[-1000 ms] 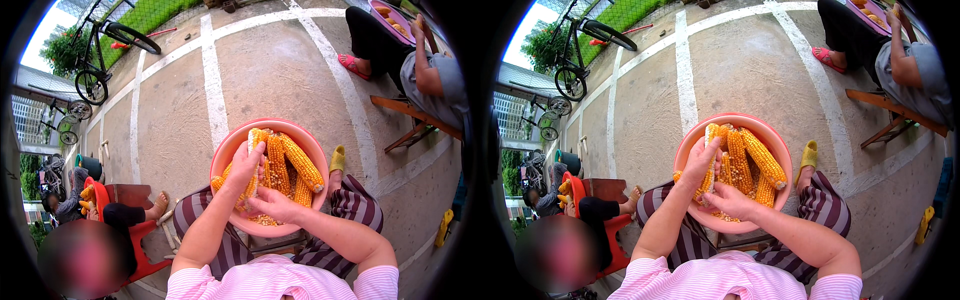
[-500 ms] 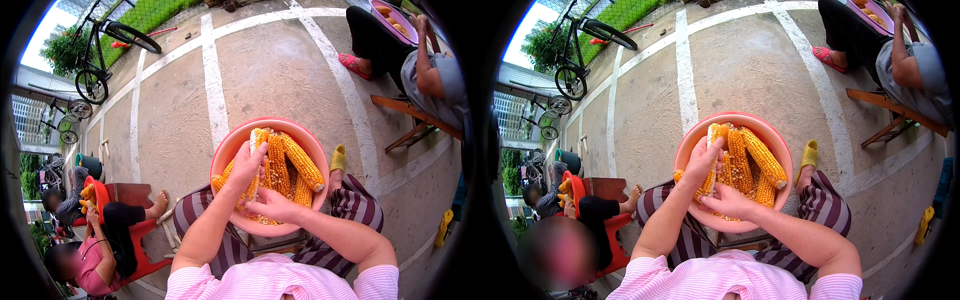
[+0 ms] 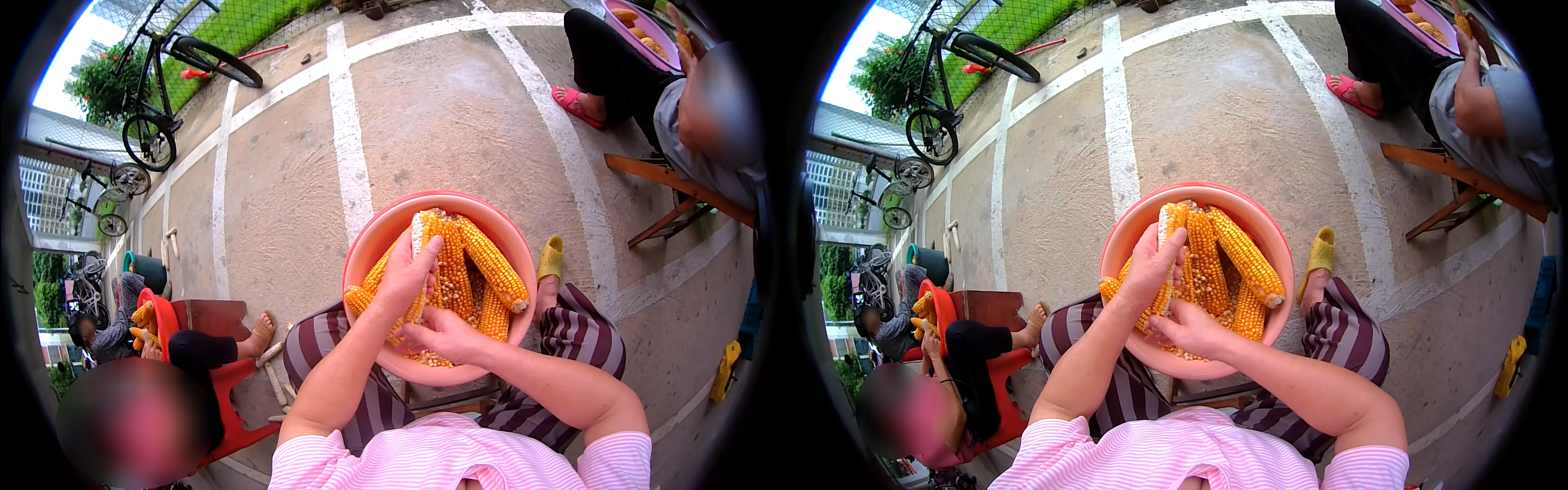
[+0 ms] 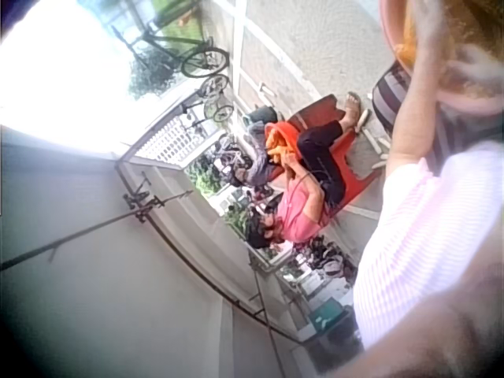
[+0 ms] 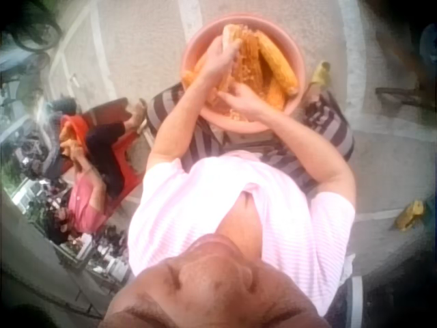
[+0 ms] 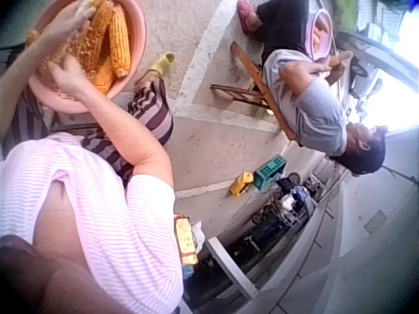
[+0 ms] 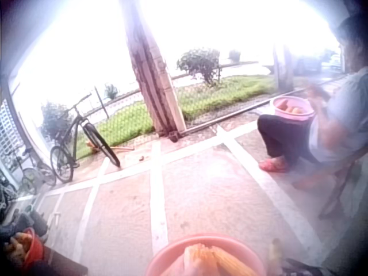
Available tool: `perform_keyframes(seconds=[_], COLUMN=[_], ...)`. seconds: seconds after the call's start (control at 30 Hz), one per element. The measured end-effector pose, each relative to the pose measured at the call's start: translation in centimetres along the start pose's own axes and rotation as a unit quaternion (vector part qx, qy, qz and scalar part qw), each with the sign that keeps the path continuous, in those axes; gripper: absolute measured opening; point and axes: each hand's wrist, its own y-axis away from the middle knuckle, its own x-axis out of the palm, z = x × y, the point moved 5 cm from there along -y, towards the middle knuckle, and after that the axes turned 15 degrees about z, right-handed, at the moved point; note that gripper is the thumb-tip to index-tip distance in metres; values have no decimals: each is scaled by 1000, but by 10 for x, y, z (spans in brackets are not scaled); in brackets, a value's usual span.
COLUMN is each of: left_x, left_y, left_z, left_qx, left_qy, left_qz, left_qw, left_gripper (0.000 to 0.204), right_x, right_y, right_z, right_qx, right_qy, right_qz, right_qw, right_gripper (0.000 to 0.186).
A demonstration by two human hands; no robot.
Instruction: The person sits on the ground and removes corn kernels from cobs by hand, dropping the kernels into a pink basin. The person handles multiple corn cobs, rotating them to strip the kernels off the cob.
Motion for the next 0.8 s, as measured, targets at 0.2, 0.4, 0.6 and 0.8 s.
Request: perform_keyframes(seconds=[0.2, 0.4, 0.6, 0.8], left_x=[-3, -8, -10, -11], left_y=[1, 0, -1, -1], left_z=[-2, -4, -5, -4], left_qx=[3, 14, 24, 32], left_qy=[22, 46, 58, 112], left_qz=[-1, 5, 13, 16], left_qw=[1000, 999, 998, 993], left_gripper=[27, 27, 32, 34], right_x=[1, 3, 3, 3], right_y=[2, 2, 2, 6], right_z=[5, 14, 16, 22], right_qx=[-11, -25, -15, -7], right_qy=[-19, -22, -60, -133], right_qz=[21, 37, 38, 38], right_qw=[1000, 999, 997, 990], right_gripper=[32, 36, 40, 45])
